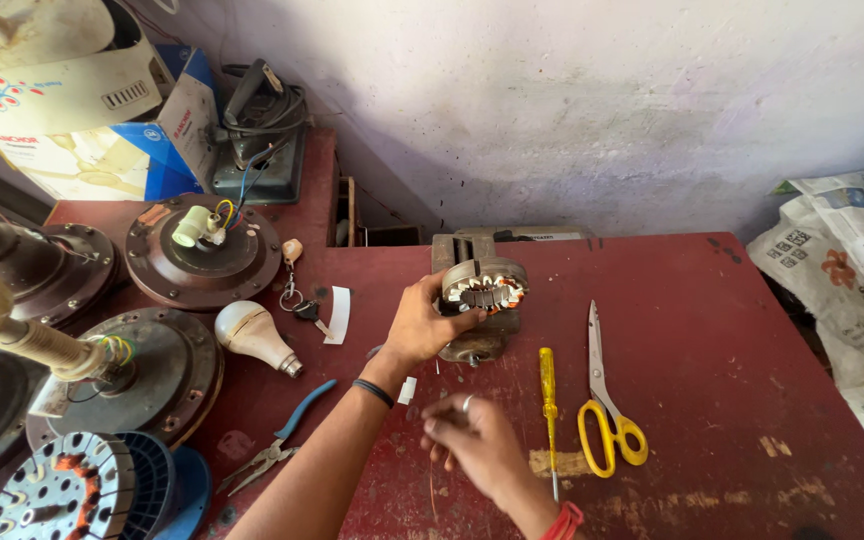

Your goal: The person uses scissors to cut a white insulating strip and then uses a yellow screwdriver to adjust copper windings inside a motor stator held in a bench vise. The person repeatedly inserts the strip between windings and presses them down with the screwdriver.

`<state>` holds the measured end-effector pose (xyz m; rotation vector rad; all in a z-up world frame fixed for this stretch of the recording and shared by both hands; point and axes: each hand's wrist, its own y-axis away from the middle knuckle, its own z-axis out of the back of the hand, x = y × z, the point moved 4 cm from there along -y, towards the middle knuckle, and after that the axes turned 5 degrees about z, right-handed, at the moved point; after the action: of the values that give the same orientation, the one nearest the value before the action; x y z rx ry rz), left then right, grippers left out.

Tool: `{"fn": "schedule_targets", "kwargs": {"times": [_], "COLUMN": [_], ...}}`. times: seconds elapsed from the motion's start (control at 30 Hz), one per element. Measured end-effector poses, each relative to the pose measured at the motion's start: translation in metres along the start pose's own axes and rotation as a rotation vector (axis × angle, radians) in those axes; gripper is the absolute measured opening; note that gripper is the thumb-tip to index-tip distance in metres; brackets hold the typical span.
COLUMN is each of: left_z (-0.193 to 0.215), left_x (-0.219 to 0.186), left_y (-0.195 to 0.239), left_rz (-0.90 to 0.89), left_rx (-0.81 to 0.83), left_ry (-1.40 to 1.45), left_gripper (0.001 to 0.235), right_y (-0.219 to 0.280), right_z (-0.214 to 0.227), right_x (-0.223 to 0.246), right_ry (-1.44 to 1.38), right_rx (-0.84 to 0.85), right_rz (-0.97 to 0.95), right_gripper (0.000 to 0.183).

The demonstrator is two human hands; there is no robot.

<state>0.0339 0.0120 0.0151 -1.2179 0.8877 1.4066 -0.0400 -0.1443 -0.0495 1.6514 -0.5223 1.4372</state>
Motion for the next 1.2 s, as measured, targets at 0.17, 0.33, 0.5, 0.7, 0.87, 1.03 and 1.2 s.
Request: {"fn": "schedule_targets", "kwargs": {"times": [0.17, 0.33, 0.5, 0.7, 0.87, 1.03, 1.2], "left_z": [0.002, 0.002, -0.002, -0.004, -0.006, -0.011, -0.012], "left_x": [-0.006, 0.000, 0.008, 0.005, 0.004, 0.006, 0.009], "left_y": [0.004, 0.002, 0.004, 0.012, 0.027, 0.027, 0.017], "left_rz": [-0.077, -0.049, 0.014, -0.010, 0.020, -0.028, -0.050], "left_rx": [-0.035, -0.020, -0.021, 0.078, -0.119, -0.195, -0.171], "left_ry": [-0.134, -0.100, -0.015, 0.217, 0.105, 0.219, 0.247], "left_gripper": [0.046, 0.047, 0.059, 0.078, 0.079, 0.076, 0.070], "right_y": [0.028, 0.044, 0.056, 0.037, 0.023, -0.013, -0.063], "right_z": [-0.009, 0.019, 0.045, 0.067, 0.077, 0.098, 0.097], "right_x": [-0.037, -0.049, -0.025, 0.028, 0.051, 0.077, 0.083], "right_ry": [0.205, 0.666, 0.716, 0.676, 0.596, 0.472, 0.071], "right_rx": [0.199, 0.393, 0.418, -0.020, -0.306, -0.559, -0.268], "right_rz": [0.010, 0.038, -0.104, 0.007, 0.243, 0.639, 0.608], "right_gripper": [0.015, 0.023, 0.037, 0.039, 0.037, 0.079, 0.098]}}
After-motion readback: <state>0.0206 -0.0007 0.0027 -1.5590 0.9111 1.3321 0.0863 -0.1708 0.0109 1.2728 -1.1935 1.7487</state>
